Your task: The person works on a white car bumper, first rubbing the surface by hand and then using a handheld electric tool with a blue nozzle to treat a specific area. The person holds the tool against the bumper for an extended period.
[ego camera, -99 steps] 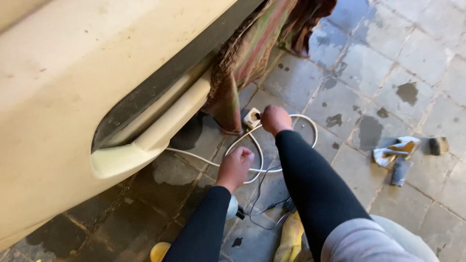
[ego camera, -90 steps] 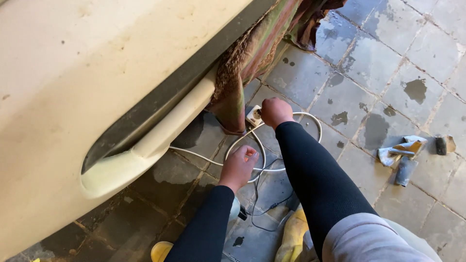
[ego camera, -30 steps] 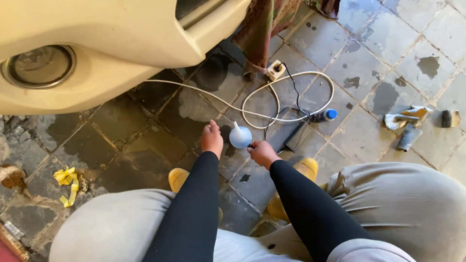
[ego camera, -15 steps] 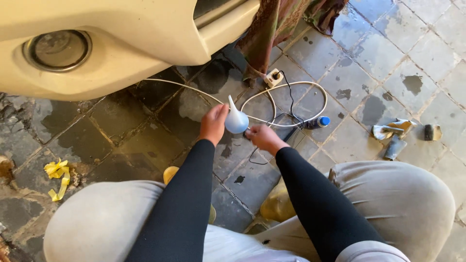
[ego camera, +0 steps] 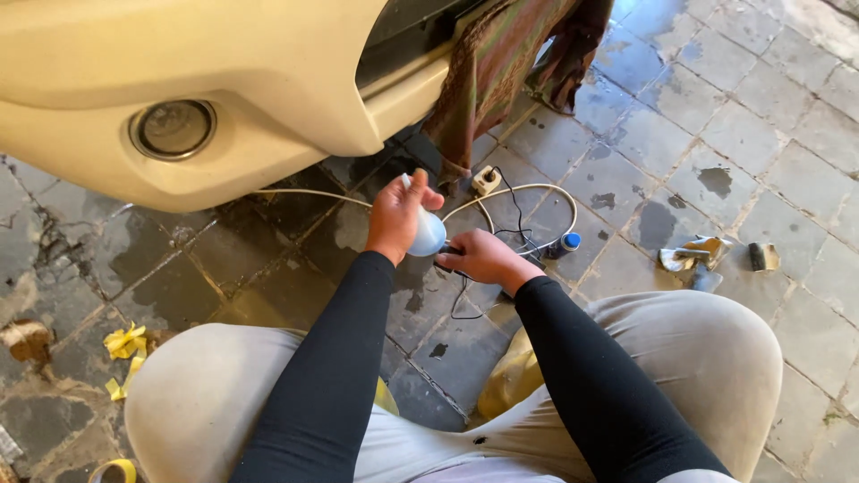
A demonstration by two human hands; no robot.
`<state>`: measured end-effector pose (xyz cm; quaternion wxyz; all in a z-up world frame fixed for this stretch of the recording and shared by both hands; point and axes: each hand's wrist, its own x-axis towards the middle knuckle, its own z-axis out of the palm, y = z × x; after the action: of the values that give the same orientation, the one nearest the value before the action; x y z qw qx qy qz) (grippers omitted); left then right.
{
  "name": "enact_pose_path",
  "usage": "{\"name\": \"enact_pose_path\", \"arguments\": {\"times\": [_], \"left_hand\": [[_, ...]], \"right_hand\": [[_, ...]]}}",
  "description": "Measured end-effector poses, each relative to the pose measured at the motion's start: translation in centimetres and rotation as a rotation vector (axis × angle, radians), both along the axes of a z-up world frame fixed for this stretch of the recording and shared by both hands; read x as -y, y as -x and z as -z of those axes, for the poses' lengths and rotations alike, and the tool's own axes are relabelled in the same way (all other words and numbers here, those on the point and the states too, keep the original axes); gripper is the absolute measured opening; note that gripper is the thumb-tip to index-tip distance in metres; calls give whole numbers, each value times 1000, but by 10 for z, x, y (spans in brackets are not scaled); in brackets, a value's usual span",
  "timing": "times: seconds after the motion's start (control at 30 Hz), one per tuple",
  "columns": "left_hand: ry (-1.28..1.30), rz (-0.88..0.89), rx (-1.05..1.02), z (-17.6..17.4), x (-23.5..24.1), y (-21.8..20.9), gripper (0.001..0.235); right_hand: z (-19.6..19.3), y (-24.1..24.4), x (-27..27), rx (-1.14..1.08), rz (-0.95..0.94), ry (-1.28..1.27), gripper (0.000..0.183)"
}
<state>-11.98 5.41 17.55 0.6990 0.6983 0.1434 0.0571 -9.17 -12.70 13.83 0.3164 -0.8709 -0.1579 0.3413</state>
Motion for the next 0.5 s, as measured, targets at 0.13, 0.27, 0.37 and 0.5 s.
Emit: {"name": "enact_pose_path", "arguments": {"times": [0.13, 0.27, 0.37, 0.5], "left_hand": [[-182, -58, 83, -6, -3, -3, 58], [-260, -252, 213, -6, -1, -1, 57], [-387, -384, 254, -2, 1, -4, 54], [-492, -511, 270, 8, 0, -9, 54]], "right_hand": [[-19, 6, -11, 56, 9, -3, 31], [-17, 15, -23, 92, 66, 9, 29], [-22, 24, -30, 98, 128, 7, 27], [-24, 34, -37, 108, 210, 13, 25]]}}
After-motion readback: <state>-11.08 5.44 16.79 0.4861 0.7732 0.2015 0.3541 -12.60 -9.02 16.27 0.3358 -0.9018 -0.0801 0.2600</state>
